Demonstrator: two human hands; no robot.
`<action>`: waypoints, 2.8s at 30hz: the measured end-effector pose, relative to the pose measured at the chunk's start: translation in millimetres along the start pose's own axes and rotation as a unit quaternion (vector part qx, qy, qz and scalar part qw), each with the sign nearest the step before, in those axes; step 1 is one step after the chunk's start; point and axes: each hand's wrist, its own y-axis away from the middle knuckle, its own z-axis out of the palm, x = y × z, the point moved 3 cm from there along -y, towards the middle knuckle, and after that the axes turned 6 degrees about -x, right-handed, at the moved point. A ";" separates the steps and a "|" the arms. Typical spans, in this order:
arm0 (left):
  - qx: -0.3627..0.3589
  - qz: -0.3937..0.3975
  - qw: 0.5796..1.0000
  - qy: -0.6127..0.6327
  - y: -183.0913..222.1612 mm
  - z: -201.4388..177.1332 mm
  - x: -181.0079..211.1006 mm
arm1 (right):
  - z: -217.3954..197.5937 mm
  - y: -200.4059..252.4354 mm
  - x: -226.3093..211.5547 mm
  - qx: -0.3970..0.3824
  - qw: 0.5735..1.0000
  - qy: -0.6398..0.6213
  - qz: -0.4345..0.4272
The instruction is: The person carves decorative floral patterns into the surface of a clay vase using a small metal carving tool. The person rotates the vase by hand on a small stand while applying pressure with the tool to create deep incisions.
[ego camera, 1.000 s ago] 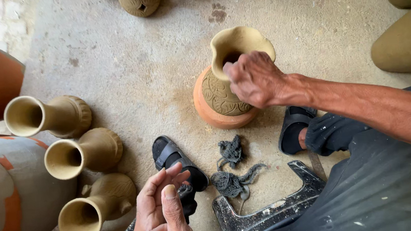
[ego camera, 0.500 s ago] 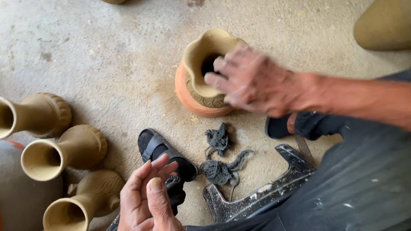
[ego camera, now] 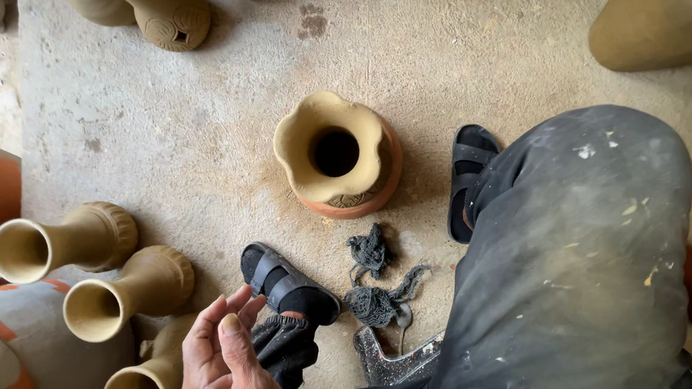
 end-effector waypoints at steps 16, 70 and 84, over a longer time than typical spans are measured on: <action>-0.112 0.213 0.904 -0.354 -13.8 64.7 -37.6 | 83.9 -26.9 -111.1 0.010 0.987 -0.149 -0.053; -0.190 0.129 0.933 -0.276 -115.1 63.6 -89.2 | 33.3 51.8 -58.3 0.014 0.981 -0.181 -0.064; -0.173 0.096 0.949 -0.247 -118.7 75.8 -102.1 | -183.9 109.7 -200.5 0.218 0.855 -0.102 -0.459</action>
